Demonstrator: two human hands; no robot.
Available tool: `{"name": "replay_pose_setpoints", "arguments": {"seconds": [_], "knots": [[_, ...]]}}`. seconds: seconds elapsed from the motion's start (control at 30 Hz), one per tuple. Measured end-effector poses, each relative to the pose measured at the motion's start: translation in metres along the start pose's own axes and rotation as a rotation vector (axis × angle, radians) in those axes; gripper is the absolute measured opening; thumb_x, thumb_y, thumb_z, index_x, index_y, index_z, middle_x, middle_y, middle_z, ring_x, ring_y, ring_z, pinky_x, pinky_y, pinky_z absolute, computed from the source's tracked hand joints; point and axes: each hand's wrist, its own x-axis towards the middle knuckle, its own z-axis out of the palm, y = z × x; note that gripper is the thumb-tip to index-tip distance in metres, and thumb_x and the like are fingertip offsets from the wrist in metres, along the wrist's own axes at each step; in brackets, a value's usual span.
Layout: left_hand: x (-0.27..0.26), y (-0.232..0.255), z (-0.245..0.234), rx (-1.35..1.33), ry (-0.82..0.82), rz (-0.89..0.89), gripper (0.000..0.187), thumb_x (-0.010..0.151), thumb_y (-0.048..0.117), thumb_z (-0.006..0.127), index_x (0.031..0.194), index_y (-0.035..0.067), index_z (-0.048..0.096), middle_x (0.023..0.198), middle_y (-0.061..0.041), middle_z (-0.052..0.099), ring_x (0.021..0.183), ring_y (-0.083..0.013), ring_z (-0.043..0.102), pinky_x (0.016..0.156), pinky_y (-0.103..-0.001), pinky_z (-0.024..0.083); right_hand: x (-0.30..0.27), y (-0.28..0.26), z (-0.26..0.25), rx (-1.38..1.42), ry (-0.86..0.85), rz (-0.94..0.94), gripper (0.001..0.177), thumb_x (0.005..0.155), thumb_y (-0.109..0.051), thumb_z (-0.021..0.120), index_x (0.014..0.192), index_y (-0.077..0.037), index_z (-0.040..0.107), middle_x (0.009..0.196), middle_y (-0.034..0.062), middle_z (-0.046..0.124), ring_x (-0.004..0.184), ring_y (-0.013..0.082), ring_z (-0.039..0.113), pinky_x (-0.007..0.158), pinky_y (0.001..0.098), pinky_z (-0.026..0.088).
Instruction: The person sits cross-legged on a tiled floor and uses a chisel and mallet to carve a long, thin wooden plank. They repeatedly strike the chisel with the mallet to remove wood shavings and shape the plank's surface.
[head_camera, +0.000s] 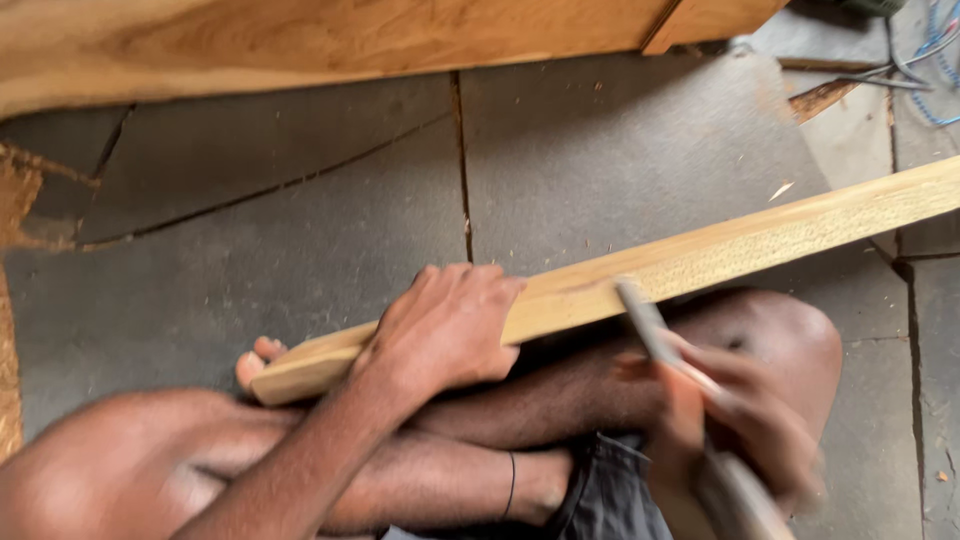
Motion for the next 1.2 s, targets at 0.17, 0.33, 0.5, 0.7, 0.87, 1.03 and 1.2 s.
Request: {"name": "replay_pose_setpoints", "arguments": {"seconds": [0.17,0.33,0.5,0.7,0.87,1.03,1.2], "knots": [[0.011,0.004,-0.004,0.045,-0.203,-0.074,0.065,0.074,0.029,0.076,0.134,0.010,0.061,0.110,-0.014,0.068,0.099,-0.0287,0.070,0.092,-0.043,0.056,0.004,0.016,0.008,-0.153,-0.130,-0.061,0.014,0.098,0.006,0.067,0.093,0.006,0.055,0.093,0.0208,0.073,0.090,0.0242,0.079,0.079,0.0295,0.063],[0.056,-0.015,-0.024,-0.226,-0.373,-0.115,0.058,0.100,0.057,0.052,0.122,0.007,0.071,0.106,-0.015,0.073,0.098,-0.0269,0.072,0.088,-0.043,0.059,-0.003,0.018,0.004,-0.039,-0.115,0.017,0.011,0.097,0.006,0.067,0.093,0.005,0.057,0.096,0.0209,0.073,0.087,0.0206,0.079,0.079,0.0266,0.066],[0.179,-0.020,-0.028,-0.430,0.234,0.214,0.038,0.102,0.041,0.055,0.117,0.010,0.067,0.107,-0.008,0.071,0.095,-0.0199,0.069,0.085,-0.046,0.055,-0.012,0.029,0.011,-0.028,-0.051,-0.035,0.009,0.096,0.008,0.067,0.096,0.007,0.059,0.091,0.0215,0.071,0.088,0.0212,0.077,0.085,0.0288,0.064],[0.214,-0.032,0.000,-0.136,0.059,0.017,0.033,0.112,0.028,0.052,0.108,0.003,0.072,0.101,-0.020,0.076,0.092,-0.0323,0.080,0.100,-0.039,0.063,-0.010,0.025,0.009,-0.052,-0.038,-0.006,0.013,0.097,0.005,0.066,0.090,0.003,0.055,0.092,0.0204,0.074,0.088,0.0195,0.080,0.083,0.0272,0.067],[0.197,-0.038,0.001,0.002,0.106,0.027,0.030,0.093,0.035,0.071,0.112,0.012,0.073,0.110,-0.013,0.074,0.104,-0.0308,0.073,0.094,-0.048,0.058,-0.003,0.021,0.003,-0.091,-0.118,0.080,0.008,0.094,0.007,0.068,0.099,0.008,0.062,0.096,0.0204,0.077,0.086,0.0198,0.080,0.080,0.0266,0.065],[0.196,-0.038,0.000,-0.119,0.037,-0.049,0.032,0.091,0.037,0.072,0.112,0.012,0.071,0.113,-0.011,0.074,0.106,-0.0273,0.072,0.095,-0.049,0.056,0.009,0.016,0.000,-0.239,-0.190,-0.001,0.012,0.091,0.006,0.072,0.102,0.007,0.067,0.094,0.0176,0.078,0.086,0.0187,0.080,0.078,0.0265,0.065],[0.205,-0.045,0.009,-0.074,0.079,-0.005,0.031,0.091,0.036,0.073,0.108,0.010,0.070,0.114,-0.015,0.070,0.107,-0.0289,0.069,0.093,-0.050,0.056,0.050,0.034,-0.044,0.037,-0.336,0.869,0.015,0.092,0.006,0.063,0.101,0.002,0.074,0.101,0.0121,0.083,0.091,0.0097,0.081,0.081,0.0143,0.060]]}}
